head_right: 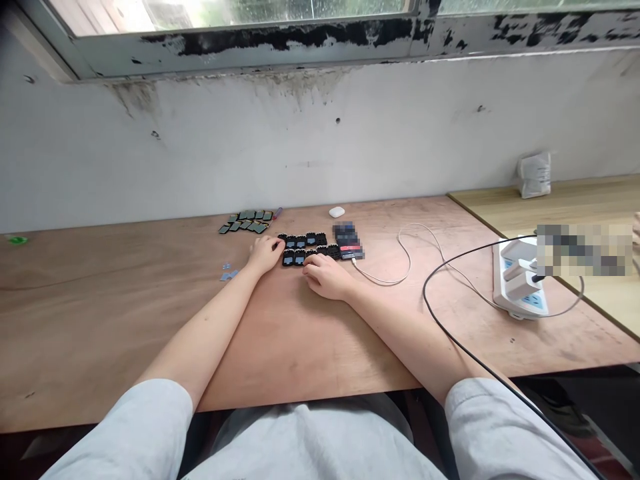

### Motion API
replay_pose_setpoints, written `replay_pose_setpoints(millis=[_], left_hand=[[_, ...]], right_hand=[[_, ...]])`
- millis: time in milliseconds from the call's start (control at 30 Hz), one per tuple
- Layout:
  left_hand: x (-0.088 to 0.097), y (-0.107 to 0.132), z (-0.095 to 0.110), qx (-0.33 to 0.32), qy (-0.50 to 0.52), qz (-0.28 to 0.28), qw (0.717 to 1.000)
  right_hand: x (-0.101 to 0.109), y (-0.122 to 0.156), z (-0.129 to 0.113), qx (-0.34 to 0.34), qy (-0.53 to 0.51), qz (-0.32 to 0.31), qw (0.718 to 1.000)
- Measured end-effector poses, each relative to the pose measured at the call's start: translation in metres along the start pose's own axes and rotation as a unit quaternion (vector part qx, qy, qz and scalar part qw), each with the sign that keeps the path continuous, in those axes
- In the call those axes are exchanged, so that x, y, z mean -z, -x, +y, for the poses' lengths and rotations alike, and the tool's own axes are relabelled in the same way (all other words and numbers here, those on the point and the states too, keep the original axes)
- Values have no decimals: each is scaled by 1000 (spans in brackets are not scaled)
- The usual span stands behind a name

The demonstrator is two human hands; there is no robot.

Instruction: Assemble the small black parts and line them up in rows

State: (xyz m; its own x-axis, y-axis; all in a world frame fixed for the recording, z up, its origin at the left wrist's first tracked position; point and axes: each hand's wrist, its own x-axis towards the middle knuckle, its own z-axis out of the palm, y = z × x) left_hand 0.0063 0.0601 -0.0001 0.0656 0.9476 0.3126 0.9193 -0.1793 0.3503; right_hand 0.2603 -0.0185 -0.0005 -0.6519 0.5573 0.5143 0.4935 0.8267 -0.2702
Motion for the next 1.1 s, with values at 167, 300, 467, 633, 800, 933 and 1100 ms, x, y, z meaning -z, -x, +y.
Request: replay_pose_setpoints(millis=[167, 300, 467, 633, 800, 933, 1100], left_hand=[[0, 0, 0, -36, 9, -18, 999], [-2, 2, -2, -69, 20, -33, 997], [-4, 2, -5, -81, 27, -52, 995], [-1, 4, -3, -81, 35, -50, 995], [7, 27, -5, -45, -22, 25, 998], [24, 59, -23, -33, -102, 38, 993], [50, 91, -58, 48, -128, 69, 988]], right_hand=[[0, -1, 1, -29, 38, 13, 999], [-4, -1, 10, -97, 92, 71, 988], [-4, -1, 16, -145, 125, 90, 977], [-4, 1, 15, -153, 176, 77, 969], [-6, 4, 14, -154, 215, 98, 959], [-5, 4, 13, -186, 211, 87, 956], [-4, 3, 5, -174, 207, 98, 958]])
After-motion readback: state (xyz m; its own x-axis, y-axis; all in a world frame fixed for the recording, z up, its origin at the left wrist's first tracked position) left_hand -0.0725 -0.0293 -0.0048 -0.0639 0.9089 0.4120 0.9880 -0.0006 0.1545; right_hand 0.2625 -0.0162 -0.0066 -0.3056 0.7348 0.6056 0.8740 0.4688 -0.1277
